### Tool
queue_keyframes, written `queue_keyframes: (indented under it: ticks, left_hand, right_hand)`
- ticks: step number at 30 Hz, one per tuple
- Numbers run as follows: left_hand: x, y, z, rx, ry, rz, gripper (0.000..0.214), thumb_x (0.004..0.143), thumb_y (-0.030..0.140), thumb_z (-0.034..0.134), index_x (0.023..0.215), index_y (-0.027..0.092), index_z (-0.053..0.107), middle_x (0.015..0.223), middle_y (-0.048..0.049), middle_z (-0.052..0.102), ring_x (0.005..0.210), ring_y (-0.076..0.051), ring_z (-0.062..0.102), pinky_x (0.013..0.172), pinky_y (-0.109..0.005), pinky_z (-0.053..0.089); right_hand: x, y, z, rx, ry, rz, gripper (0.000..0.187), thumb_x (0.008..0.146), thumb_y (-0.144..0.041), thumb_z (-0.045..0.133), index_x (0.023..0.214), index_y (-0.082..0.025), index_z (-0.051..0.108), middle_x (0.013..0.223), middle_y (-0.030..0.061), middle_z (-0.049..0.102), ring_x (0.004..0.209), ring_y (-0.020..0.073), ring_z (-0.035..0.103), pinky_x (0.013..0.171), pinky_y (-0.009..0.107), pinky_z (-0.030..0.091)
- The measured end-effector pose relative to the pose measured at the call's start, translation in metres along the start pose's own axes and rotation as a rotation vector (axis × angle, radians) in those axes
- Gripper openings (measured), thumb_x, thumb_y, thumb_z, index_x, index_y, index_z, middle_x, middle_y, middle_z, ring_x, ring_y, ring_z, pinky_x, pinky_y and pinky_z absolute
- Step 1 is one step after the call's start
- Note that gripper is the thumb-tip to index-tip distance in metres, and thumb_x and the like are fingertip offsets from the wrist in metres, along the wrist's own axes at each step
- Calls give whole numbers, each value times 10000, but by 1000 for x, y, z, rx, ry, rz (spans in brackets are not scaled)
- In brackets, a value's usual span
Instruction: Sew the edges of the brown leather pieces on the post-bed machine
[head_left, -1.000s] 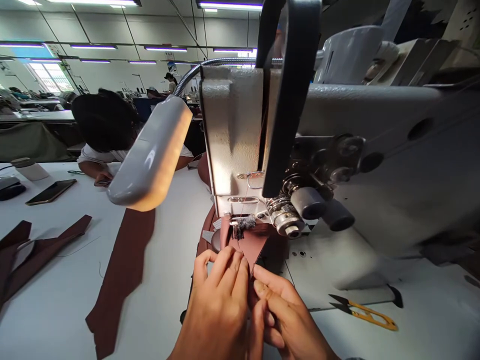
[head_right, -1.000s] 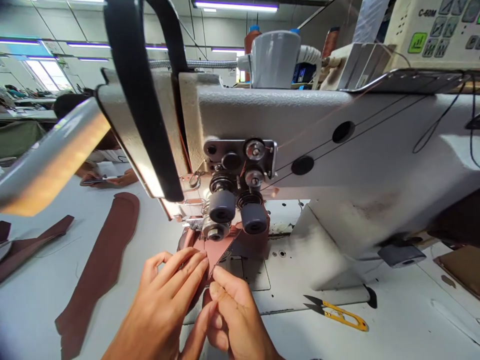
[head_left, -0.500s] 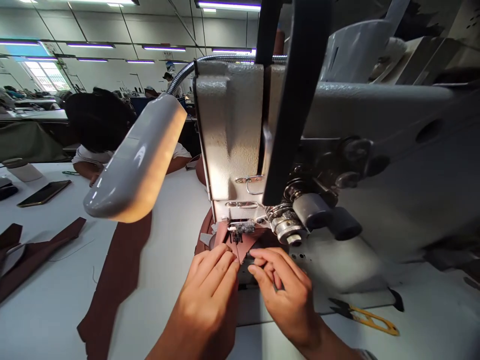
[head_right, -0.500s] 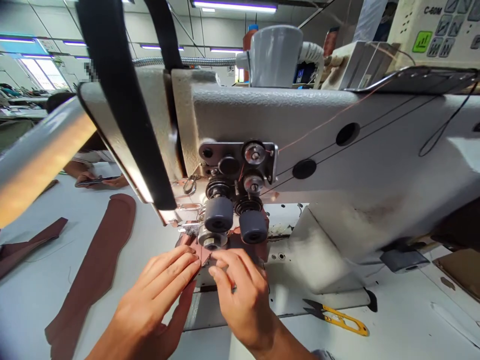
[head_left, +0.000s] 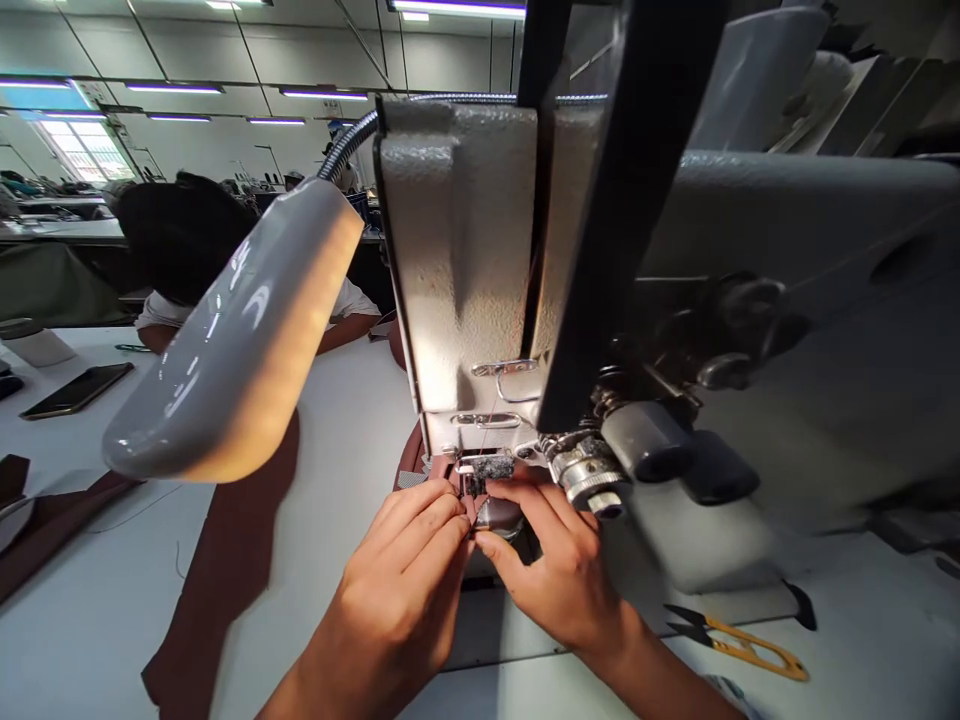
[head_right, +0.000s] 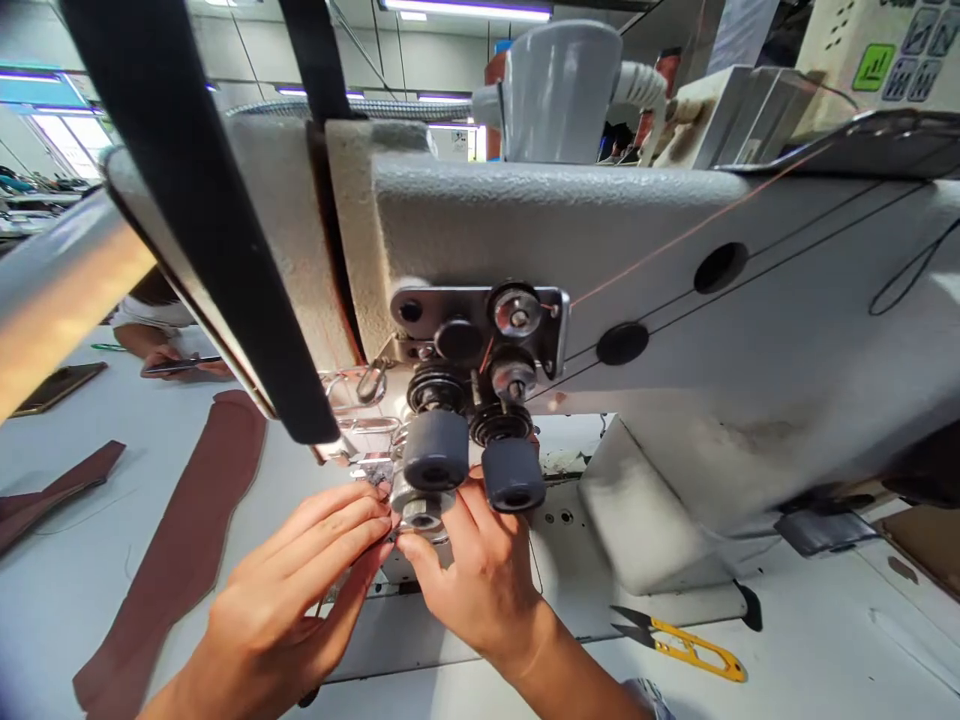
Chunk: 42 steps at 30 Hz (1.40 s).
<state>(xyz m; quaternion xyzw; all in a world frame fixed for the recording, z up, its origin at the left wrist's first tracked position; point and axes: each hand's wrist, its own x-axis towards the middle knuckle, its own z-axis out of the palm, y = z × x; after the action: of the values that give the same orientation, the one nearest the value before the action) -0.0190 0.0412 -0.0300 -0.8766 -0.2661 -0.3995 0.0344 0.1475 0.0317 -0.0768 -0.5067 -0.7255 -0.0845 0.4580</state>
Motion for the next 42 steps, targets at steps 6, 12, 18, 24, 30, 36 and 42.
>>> queue_keyframes:
  ticks: [6, 12, 18, 24, 30, 36, 42]
  left_hand:
    - [4, -7, 3, -62, 42, -19, 262, 775, -25, 560, 979, 139, 560, 909, -45, 653, 948, -165, 597, 890, -333, 500]
    - [7, -10, 2, -57, 83, -11, 260, 758, -40, 580, 938, 148, 567, 867, -23, 643, 913, -146, 592, 904, -308, 491]
    - [10, -15, 2, -100, 93, -6, 228, 754, -15, 599, 915, 145, 579, 862, -7, 631, 891, -110, 580, 920, -229, 466]
    - [11, -18, -1, -82, 35, -26, 210, 762, 24, 585, 927, 155, 597, 848, -8, 645, 925, -119, 579, 961, -227, 433]
    - [12, -17, -4, -93, 5, -31, 190, 778, 24, 553, 910, 152, 601, 837, -18, 643, 908, -122, 571, 929, -226, 436]
    - [18, -17, -3, -124, -20, -58, 164, 799, 25, 527, 856, 167, 586, 785, -6, 619, 823, -117, 554, 838, -228, 467]
    - [15, -17, -4, -153, -32, -72, 161, 810, 30, 515, 857, 174, 570, 791, -7, 614, 842, -127, 553, 829, -244, 464]
  right_hand:
    - [4, 3, 1, 15, -104, 101, 380, 732, -368, 627, 1058, -185, 555, 1008, 88, 633, 969, 281, 584, 832, 462, 475]
    - [11, 6, 0, 106, -289, 263, 468, 725, -484, 614, 1104, -216, 557, 1065, 73, 622, 1025, 289, 554, 897, 489, 434]
    - [25, 3, -9, 150, -348, 278, 356, 702, -482, 638, 1007, -298, 614, 1023, 5, 644, 1000, 240, 559, 922, 424, 419]
    - [28, 0, -13, 115, -446, 353, 402, 694, -517, 621, 997, -253, 629, 1055, 58, 631, 1030, 282, 552, 895, 439, 436]
    - [25, 1, -12, -9, -469, 366, 618, 675, -632, 582, 1119, -202, 574, 1126, 119, 594, 1070, 304, 533, 921, 460, 418]
    - [28, -1, -15, 0, -418, 329, 548, 671, -617, 601, 1075, -248, 582, 1056, 73, 638, 948, 278, 603, 793, 400, 486]
    - [30, -2, -17, 30, -440, 319, 535, 685, -533, 619, 1115, -219, 569, 1051, 92, 637, 948, 306, 604, 768, 423, 497]
